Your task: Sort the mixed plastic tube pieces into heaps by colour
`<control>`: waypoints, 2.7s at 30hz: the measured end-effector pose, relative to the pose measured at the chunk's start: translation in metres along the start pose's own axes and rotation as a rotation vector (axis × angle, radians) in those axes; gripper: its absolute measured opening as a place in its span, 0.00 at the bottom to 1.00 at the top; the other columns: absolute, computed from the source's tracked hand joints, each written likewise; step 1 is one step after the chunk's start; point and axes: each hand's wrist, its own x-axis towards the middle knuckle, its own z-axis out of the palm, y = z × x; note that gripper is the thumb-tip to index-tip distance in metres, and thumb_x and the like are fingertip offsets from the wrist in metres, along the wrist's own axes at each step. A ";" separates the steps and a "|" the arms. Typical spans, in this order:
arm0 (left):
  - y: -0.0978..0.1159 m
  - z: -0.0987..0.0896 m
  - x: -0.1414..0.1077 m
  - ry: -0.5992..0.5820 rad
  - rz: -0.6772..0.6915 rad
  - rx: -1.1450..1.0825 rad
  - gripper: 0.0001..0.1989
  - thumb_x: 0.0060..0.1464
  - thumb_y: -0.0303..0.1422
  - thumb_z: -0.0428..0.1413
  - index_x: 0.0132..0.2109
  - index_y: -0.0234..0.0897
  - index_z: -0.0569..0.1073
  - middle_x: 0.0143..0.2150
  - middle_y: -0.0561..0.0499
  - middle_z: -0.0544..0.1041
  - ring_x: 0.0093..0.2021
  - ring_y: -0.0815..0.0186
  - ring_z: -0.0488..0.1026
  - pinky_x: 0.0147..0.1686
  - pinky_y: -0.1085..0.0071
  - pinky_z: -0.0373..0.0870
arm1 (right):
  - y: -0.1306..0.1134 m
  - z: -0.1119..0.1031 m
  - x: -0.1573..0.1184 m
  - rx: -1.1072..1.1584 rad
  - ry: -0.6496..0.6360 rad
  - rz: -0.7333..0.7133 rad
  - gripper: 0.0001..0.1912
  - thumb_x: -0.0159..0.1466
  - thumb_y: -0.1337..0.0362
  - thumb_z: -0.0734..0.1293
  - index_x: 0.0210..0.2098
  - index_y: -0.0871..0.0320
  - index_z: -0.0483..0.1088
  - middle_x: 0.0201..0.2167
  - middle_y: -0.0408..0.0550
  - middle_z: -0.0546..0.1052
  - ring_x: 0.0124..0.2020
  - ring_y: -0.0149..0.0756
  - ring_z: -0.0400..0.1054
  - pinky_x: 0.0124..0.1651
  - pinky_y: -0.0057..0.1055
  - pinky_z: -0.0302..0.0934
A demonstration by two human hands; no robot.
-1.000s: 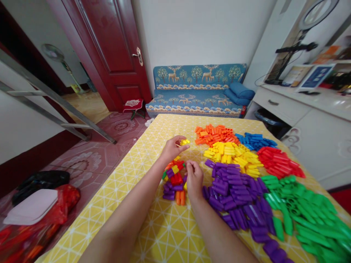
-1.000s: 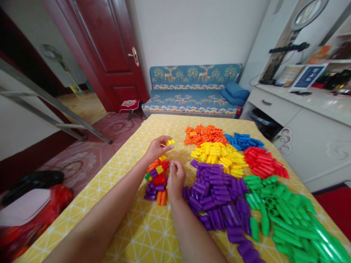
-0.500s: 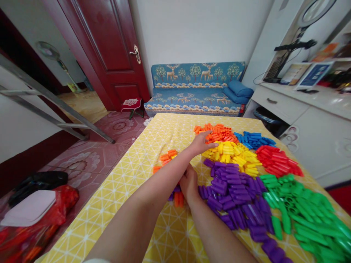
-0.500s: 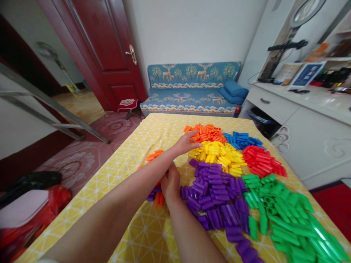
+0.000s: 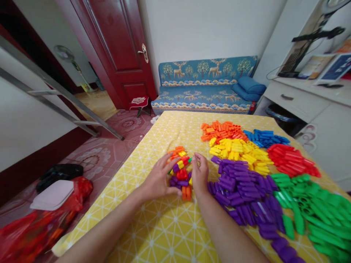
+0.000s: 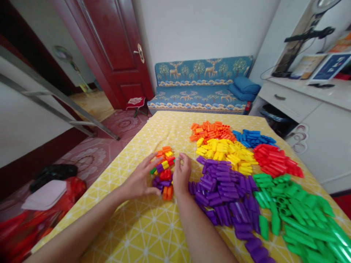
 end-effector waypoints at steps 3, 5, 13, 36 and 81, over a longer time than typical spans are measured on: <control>0.013 0.024 -0.010 -0.035 0.019 0.101 0.60 0.31 0.62 0.64 0.70 0.47 0.53 0.74 0.38 0.43 0.71 0.35 0.40 0.65 0.37 0.44 | -0.003 -0.001 -0.001 0.001 -0.024 0.018 0.23 0.64 0.51 0.60 0.51 0.61 0.68 0.52 0.59 0.73 0.53 0.43 0.68 0.53 0.40 0.63; 0.012 0.036 -0.002 0.005 0.008 0.117 0.57 0.35 0.60 0.64 0.70 0.46 0.54 0.73 0.36 0.42 0.71 0.35 0.41 0.64 0.37 0.45 | -0.003 -0.002 -0.002 -0.034 -0.042 0.005 0.25 0.65 0.50 0.59 0.52 0.61 0.68 0.54 0.59 0.73 0.55 0.43 0.66 0.56 0.41 0.61; -0.034 0.023 0.079 0.169 -0.018 -0.078 0.19 0.46 0.26 0.57 0.48 0.37 0.78 0.50 0.44 0.76 0.51 0.57 0.73 0.55 0.62 0.68 | 0.007 -0.002 0.001 -0.238 -0.160 -0.114 0.28 0.65 0.50 0.58 0.57 0.62 0.67 0.57 0.61 0.71 0.57 0.48 0.65 0.60 0.47 0.57; -0.046 0.032 0.084 0.171 -0.083 -0.641 0.19 0.53 0.41 0.61 0.47 0.33 0.79 0.44 0.44 0.80 0.43 0.60 0.76 0.47 0.67 0.70 | 0.003 -0.005 0.005 -0.044 -0.042 0.008 0.16 0.60 0.53 0.65 0.38 0.59 0.73 0.32 0.48 0.77 0.33 0.37 0.69 0.38 0.33 0.63; -0.044 0.036 0.085 0.278 -0.184 -0.836 0.21 0.50 0.46 0.61 0.40 0.31 0.79 0.36 0.45 0.80 0.34 0.64 0.76 0.38 0.71 0.71 | -0.002 -0.010 0.001 -0.117 -0.010 -0.146 0.09 0.58 0.61 0.64 0.36 0.58 0.72 0.36 0.50 0.75 0.41 0.41 0.69 0.49 0.41 0.63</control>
